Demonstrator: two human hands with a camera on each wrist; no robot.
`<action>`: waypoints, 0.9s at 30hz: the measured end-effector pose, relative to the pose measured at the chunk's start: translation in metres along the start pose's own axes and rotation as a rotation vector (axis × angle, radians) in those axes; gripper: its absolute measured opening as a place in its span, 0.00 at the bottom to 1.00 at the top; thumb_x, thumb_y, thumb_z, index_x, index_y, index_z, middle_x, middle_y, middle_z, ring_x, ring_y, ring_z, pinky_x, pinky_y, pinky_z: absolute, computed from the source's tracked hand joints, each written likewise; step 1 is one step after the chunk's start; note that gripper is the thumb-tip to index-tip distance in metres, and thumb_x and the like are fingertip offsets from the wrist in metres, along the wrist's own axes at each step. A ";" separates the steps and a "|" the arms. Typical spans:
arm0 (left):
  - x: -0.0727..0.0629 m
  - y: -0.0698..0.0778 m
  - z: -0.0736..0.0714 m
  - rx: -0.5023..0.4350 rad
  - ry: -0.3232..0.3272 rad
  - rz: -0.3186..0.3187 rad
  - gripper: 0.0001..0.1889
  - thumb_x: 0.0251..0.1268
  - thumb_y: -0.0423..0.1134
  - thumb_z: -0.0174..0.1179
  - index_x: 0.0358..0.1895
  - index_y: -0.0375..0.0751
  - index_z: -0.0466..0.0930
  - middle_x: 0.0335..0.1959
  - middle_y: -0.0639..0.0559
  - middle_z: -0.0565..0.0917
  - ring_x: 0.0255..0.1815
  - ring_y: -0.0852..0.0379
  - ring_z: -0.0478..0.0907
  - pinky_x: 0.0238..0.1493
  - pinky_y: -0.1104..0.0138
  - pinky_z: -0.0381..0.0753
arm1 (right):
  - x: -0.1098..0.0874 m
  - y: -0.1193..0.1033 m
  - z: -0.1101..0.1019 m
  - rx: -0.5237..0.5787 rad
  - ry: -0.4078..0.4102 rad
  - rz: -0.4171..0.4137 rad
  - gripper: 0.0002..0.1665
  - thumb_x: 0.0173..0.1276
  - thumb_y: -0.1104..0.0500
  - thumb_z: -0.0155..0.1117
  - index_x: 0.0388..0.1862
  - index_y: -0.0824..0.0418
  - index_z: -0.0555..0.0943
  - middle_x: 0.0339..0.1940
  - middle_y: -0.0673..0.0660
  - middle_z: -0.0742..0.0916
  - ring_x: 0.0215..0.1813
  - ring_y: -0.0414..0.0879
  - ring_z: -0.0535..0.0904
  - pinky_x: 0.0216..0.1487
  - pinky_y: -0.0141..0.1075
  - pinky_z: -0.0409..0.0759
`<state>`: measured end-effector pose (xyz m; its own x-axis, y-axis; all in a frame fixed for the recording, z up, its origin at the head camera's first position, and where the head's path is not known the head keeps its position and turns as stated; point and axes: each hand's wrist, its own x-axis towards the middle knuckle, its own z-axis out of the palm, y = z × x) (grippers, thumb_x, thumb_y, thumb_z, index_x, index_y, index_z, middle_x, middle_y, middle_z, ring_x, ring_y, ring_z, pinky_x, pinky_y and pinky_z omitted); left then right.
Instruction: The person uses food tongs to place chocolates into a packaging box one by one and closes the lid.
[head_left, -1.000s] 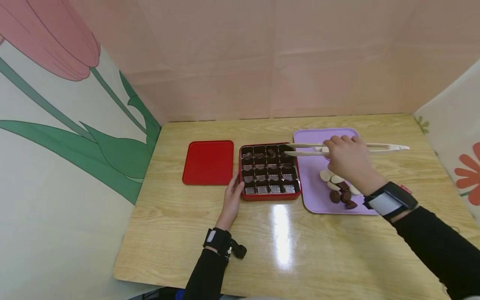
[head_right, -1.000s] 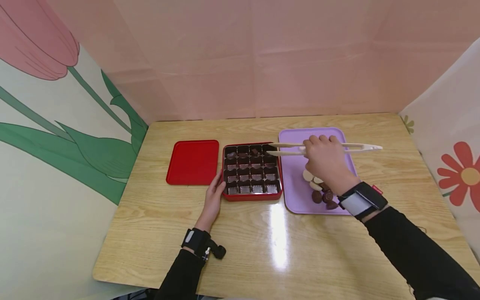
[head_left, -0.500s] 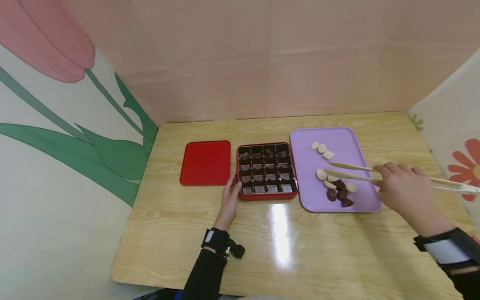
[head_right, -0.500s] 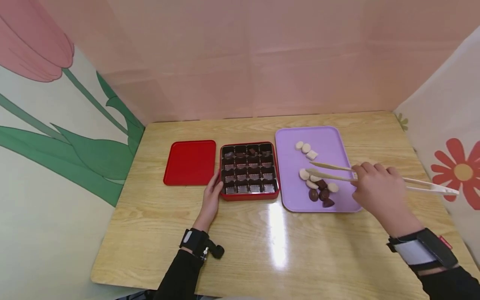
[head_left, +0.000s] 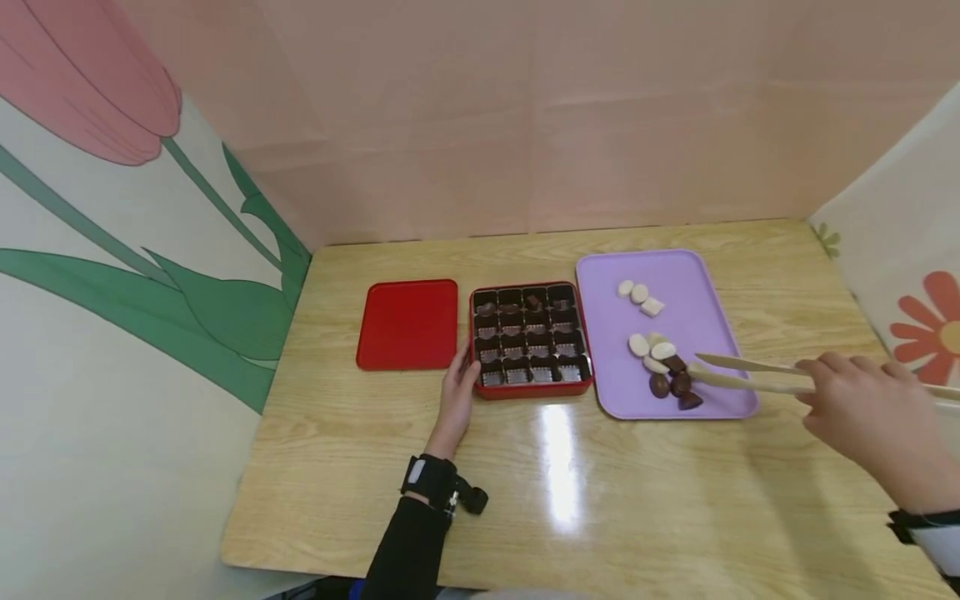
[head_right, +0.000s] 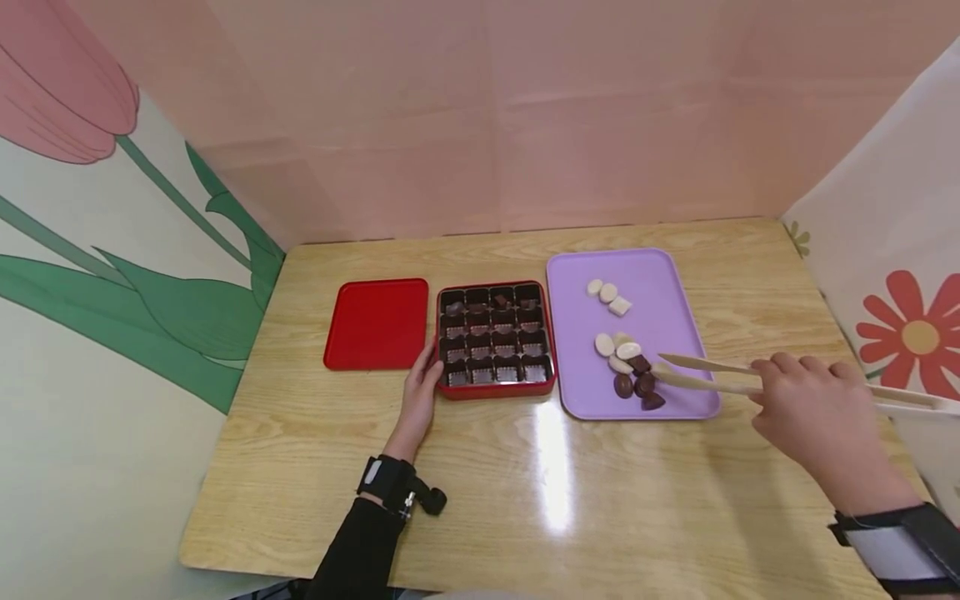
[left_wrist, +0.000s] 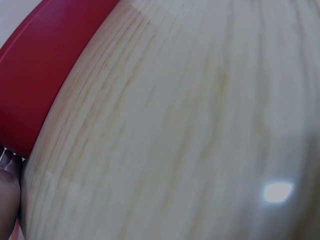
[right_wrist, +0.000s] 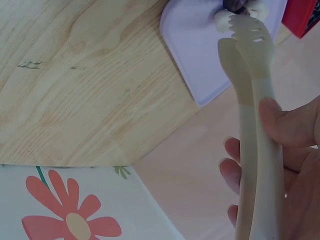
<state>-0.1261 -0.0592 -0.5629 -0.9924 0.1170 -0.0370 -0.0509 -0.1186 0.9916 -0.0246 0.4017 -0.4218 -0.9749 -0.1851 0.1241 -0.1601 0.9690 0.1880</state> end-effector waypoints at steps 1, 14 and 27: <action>0.001 -0.002 -0.001 0.005 0.005 0.000 0.26 0.68 0.39 0.45 0.68 0.49 0.54 0.66 0.58 0.58 0.65 0.61 0.53 0.63 0.64 0.54 | 0.001 0.000 0.001 -0.002 -0.011 -0.001 0.27 0.30 0.60 0.72 0.34 0.69 0.79 0.27 0.61 0.80 0.27 0.58 0.75 0.28 0.51 0.67; -0.003 0.007 0.001 0.031 -0.008 -0.013 0.26 0.68 0.40 0.44 0.68 0.45 0.52 0.67 0.56 0.56 0.66 0.61 0.52 0.62 0.63 0.55 | 0.014 0.006 0.009 -0.112 0.135 -0.066 0.31 0.23 0.59 0.75 0.33 0.70 0.79 0.27 0.63 0.80 0.25 0.58 0.74 0.18 0.46 0.68; -0.007 0.018 0.003 0.008 -0.024 0.004 0.26 0.69 0.36 0.44 0.68 0.40 0.50 0.68 0.50 0.54 0.66 0.56 0.51 0.62 0.60 0.55 | 0.099 -0.064 -0.025 0.038 0.326 -0.268 0.24 0.38 0.63 0.67 0.39 0.69 0.78 0.33 0.62 0.81 0.33 0.59 0.75 0.30 0.51 0.69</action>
<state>-0.1195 -0.0598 -0.5441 -0.9897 0.1399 -0.0306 -0.0464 -0.1114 0.9927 -0.1071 0.3175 -0.3969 -0.7986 -0.4677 0.3787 -0.4130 0.8837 0.2203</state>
